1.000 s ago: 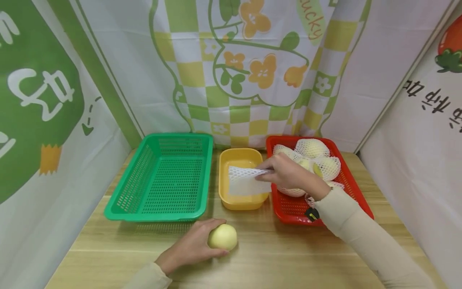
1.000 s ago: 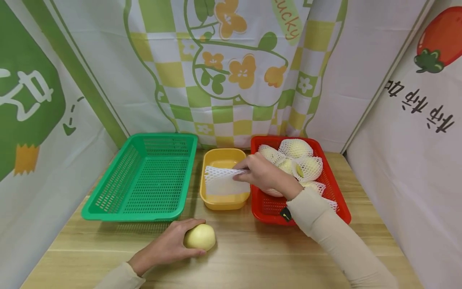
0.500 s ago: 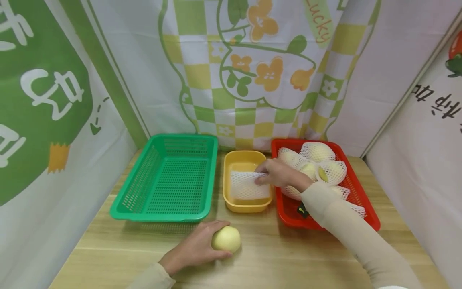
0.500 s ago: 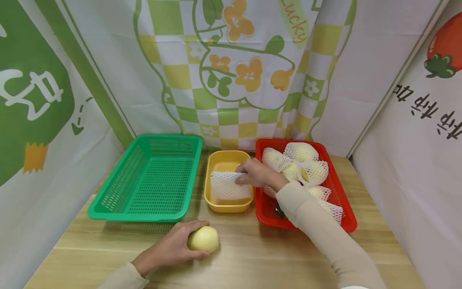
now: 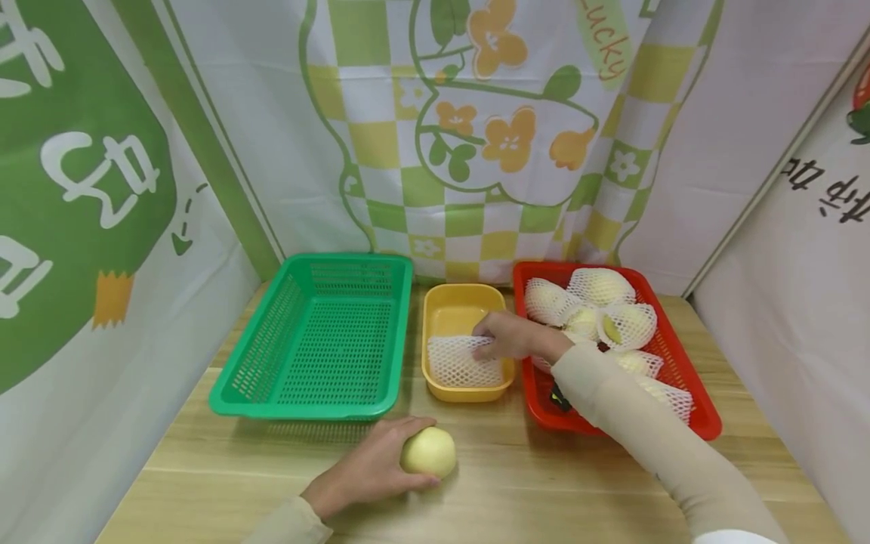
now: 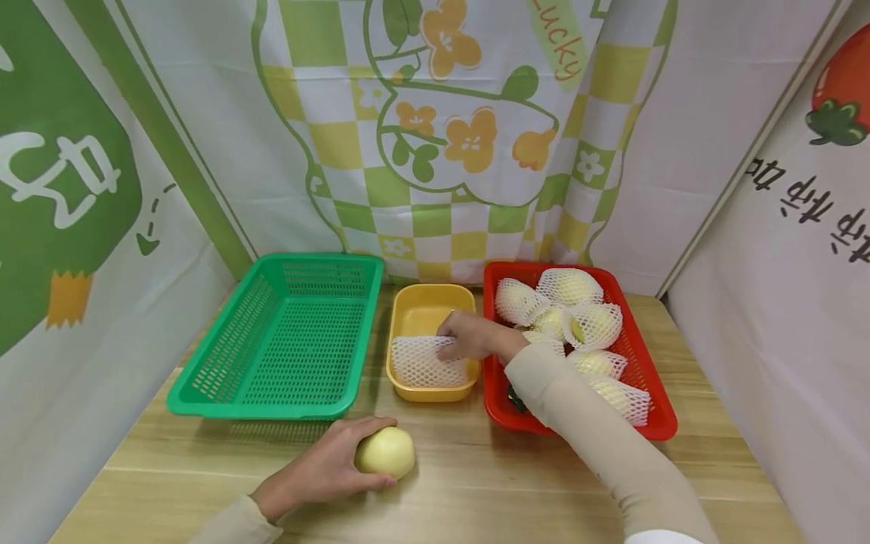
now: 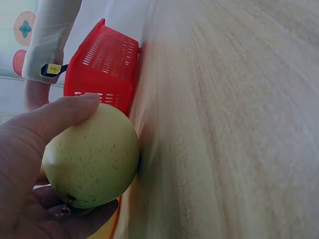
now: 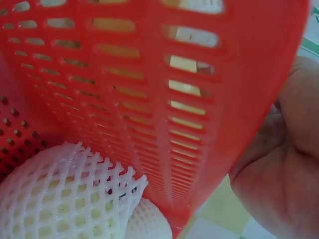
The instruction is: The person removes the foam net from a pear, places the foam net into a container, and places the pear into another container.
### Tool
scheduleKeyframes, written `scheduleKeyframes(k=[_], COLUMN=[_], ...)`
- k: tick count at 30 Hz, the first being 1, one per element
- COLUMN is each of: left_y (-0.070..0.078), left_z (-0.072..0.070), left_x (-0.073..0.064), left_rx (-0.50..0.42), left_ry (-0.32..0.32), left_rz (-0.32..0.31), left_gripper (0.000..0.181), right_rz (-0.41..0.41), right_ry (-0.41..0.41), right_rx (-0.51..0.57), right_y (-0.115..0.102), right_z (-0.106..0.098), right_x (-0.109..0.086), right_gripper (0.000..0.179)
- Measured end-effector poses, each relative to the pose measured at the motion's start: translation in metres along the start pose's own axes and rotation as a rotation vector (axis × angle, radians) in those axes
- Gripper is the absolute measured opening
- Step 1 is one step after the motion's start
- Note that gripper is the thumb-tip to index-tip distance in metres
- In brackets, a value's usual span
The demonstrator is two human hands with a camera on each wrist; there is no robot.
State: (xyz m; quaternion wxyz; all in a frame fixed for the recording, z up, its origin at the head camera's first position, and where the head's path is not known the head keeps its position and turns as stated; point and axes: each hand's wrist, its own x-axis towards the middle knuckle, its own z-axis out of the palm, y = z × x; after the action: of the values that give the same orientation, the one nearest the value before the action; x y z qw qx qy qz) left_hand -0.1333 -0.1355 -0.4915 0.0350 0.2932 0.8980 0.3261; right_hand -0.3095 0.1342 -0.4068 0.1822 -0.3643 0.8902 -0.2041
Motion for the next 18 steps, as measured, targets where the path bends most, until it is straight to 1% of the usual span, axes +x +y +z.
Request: scheduleKeyframes(k=[4, 6, 8, 14, 18], left_y=[0.001, 0.001, 0.001, 0.001, 0.001], left_z=[0.000, 0.000, 0.000, -0.001, -0.001], left_x=[0.000, 0.000, 0.000, 0.000, -0.001], left_rx=[-0.003, -0.006, -0.010, -0.025, -0.034], left_ry=[-0.005, -0.008, -0.012, -0.023, -0.026], left_rz=[0.009, 0.014, 0.016, 0.012, 0.010], left_gripper=[0.077, 0.077, 0.077, 0.078, 0.078], right_rz=[0.080, 0.116, 0.142, 0.153, 0.142], right_ry=[-0.018, -0.022, -0.018, -0.002, 0.017], right_rx=[-0.039, -0.065, -0.092, -0.135, -0.150], right_y=[-0.003, -0.005, -0.006, -0.009, -0.012], right_z=[0.001, 0.001, 0.001, 0.001, -0.004], right_x=[0.000, 0.000, -0.001, 0.000, 0.000], right_gripper=[0.013, 0.012, 0.020, 0.051, 0.055])
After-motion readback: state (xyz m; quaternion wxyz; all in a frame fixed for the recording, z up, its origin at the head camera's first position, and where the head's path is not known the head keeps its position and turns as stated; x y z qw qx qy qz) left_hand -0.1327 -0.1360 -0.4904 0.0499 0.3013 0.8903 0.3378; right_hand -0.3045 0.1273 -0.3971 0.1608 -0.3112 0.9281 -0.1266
